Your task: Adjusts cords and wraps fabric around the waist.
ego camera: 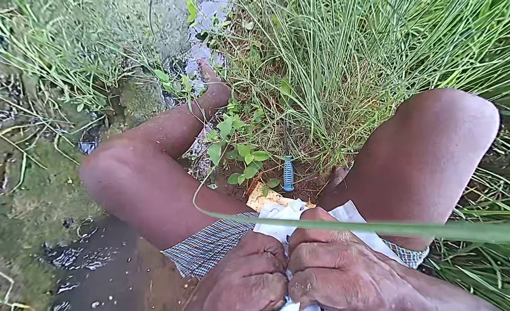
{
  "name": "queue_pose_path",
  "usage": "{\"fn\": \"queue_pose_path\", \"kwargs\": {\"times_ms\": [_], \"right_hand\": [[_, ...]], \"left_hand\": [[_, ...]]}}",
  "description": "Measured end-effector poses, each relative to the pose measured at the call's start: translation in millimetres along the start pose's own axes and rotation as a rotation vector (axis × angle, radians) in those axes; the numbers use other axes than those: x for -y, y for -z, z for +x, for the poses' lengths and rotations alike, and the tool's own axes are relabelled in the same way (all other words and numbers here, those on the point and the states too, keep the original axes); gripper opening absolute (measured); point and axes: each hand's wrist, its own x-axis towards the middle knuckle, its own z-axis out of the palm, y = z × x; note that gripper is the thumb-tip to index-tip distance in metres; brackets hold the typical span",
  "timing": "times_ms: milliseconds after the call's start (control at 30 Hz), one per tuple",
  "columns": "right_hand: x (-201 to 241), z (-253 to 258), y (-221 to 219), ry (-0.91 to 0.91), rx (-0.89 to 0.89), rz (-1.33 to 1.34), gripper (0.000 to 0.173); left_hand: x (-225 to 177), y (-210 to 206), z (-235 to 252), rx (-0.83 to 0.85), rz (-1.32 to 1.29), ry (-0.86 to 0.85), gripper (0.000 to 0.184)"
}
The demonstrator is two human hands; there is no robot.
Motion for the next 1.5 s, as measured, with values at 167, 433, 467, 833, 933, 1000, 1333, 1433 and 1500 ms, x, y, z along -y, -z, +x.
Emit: {"fn": "queue_pose_path", "kwargs": {"times_ms": [167,433,467,833,933,1000,1333,1433,1500], "right_hand": [[-4,0,2,0.018,0.031,0.062,0.018],[-7,-3,5,0.096,0.028,0.038,0.017],[-7,-3,5,0.105,0.019,0.026,0.017],[-4,8,6,0.164,-0.001,-0.123,0.017],[-3,10,2,0.149,-0.012,-0.135,0.017],[-4,9,-2,0.134,-0.034,-0.137,0.016],[-5,2,-13,0.044,-0.102,-0.112,0.005],[-5,-1,-15,0.022,-0.099,-0.090,0.010],[-9,0,-13,0.045,-0.081,-0.056,0.013]], "left_hand": [[-28,2,33,0.041,0.094,0.245,0.018],[-7,-8,14,-0.062,0.018,0.101,0.023],[3,-12,3,-0.083,-0.001,0.006,0.028],[9,-11,-6,-0.095,-0.162,0.016,0.038],[5,-9,-7,-0.101,-0.152,0.047,0.039],[2,-10,-8,-0.126,-0.117,0.058,0.038],[10,-12,-17,-0.179,0.166,-0.043,0.018],[-3,-15,-11,-0.244,0.213,0.000,0.023],[-8,-14,1,-0.280,0.148,0.010,0.023]]}}
